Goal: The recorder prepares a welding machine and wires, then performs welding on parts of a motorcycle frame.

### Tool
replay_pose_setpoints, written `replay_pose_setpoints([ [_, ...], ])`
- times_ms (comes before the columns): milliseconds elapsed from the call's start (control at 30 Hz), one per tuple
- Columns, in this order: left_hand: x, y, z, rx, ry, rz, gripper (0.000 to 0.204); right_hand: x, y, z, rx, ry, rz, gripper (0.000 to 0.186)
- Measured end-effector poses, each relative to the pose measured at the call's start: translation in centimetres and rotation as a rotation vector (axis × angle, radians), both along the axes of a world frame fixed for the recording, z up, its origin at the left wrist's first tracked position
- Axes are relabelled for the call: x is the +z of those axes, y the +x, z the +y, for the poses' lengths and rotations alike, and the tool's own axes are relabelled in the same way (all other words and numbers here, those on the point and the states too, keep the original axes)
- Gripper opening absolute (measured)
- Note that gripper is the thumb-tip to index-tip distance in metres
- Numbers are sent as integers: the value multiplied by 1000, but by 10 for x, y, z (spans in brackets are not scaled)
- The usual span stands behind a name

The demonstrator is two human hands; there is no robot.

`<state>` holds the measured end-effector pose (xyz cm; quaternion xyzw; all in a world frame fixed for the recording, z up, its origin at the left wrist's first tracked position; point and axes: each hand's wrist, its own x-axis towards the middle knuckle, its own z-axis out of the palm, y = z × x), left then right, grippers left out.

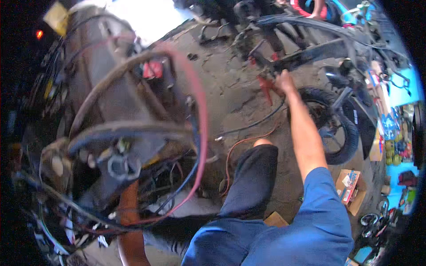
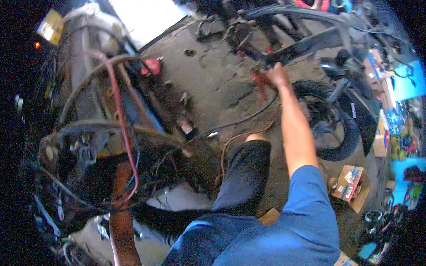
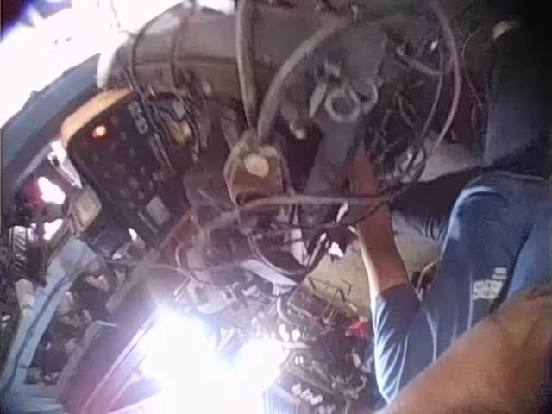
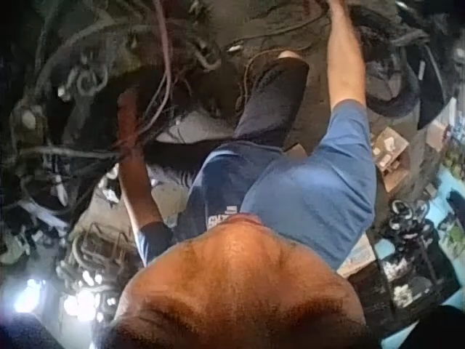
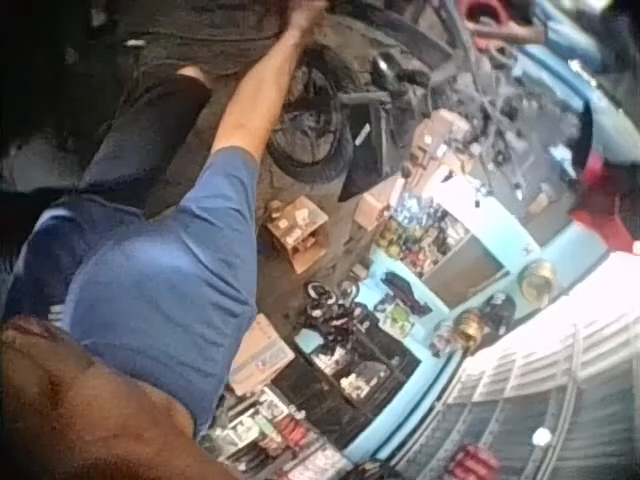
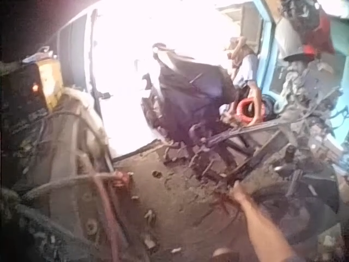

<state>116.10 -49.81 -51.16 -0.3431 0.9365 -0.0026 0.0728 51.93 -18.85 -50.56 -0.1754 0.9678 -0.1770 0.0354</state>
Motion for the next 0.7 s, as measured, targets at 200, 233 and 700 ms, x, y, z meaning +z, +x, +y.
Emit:
replay_pose_setpoints([
  [200,24,-31,4,26,44,-98,34,-4,1,1,55,127,94,48],
  [233,31,-37,5,40,59,-134,35,-3,5,3,55,37,64,49],
  [700,58,-61,-10,-223,198,267,62,42,123,22,12,-238,108,45],
])
